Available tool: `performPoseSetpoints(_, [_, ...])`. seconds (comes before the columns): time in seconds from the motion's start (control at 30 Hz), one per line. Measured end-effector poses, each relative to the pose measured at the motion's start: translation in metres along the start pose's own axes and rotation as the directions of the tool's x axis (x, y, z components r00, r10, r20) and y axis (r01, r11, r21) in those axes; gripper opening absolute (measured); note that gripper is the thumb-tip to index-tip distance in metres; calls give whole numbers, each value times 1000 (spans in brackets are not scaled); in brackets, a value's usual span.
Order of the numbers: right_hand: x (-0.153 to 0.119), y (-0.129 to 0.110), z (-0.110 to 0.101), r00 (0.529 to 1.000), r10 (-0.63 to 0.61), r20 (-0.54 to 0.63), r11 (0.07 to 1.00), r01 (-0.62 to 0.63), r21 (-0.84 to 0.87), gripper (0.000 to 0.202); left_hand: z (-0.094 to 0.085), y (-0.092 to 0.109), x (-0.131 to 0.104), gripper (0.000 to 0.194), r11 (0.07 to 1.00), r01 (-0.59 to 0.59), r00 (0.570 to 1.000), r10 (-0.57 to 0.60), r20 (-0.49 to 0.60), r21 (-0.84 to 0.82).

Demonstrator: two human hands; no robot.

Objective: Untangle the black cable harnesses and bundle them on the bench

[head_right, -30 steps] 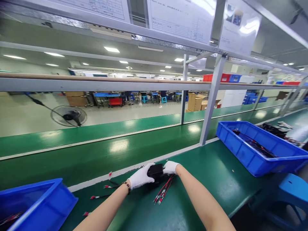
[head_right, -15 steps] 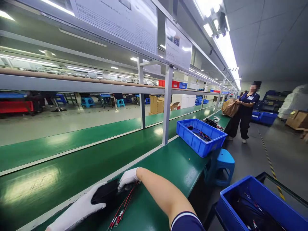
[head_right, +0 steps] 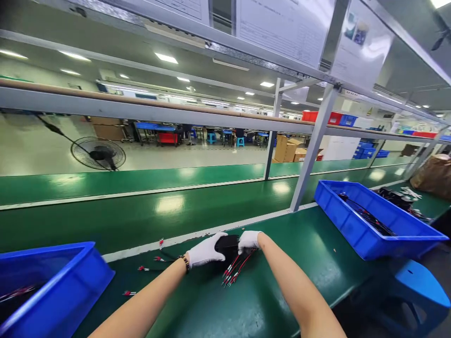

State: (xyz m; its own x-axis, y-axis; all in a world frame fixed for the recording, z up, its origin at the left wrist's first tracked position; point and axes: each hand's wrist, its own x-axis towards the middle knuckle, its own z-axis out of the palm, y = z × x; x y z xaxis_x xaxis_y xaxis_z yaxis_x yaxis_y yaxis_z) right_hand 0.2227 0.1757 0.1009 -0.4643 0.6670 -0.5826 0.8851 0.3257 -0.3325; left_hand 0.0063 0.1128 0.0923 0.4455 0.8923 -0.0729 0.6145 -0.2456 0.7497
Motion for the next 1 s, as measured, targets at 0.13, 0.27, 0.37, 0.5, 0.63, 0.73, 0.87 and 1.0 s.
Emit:
performPoseSetpoints(0.13, [6,-2,4,998,26,52,999,-24,-27,21,4,-3,3,76,1000,-13,1000,13,-7,28])
performPoseSetpoints(0.27, [12,-10,11,993,109,-34,981,-113,-157,28,12,-13,6,84,996,26,999,-23,-41,87])
performPoseSetpoints(0.37, [8,-17,18,972,116,-206,965,-160,-210,55,18,-22,6,89,993,63,996,-56,-72,101])
performPoseSetpoints(0.5, [-6,-24,26,926,-5,-378,976,-79,-204,116,21,-28,5,110,991,101,993,-94,-77,93])
performPoseSetpoints(0.63, [-6,-26,34,906,-107,-409,980,27,-197,131,20,-28,4,117,987,111,993,-107,-40,118])
performPoseSetpoints(0.73, [3,-28,37,912,-76,-403,983,2,-181,115,16,-26,5,113,984,118,993,-117,-15,135])
performPoseSetpoints(0.87, [8,-30,36,915,-71,-398,985,3,-170,111,6,-24,4,115,982,128,991,-131,14,137])
performPoseSetpoints(1.0, [-4,-31,31,891,-108,-440,985,37,-167,114,-4,-15,-14,109,985,90,979,-61,-193,144])
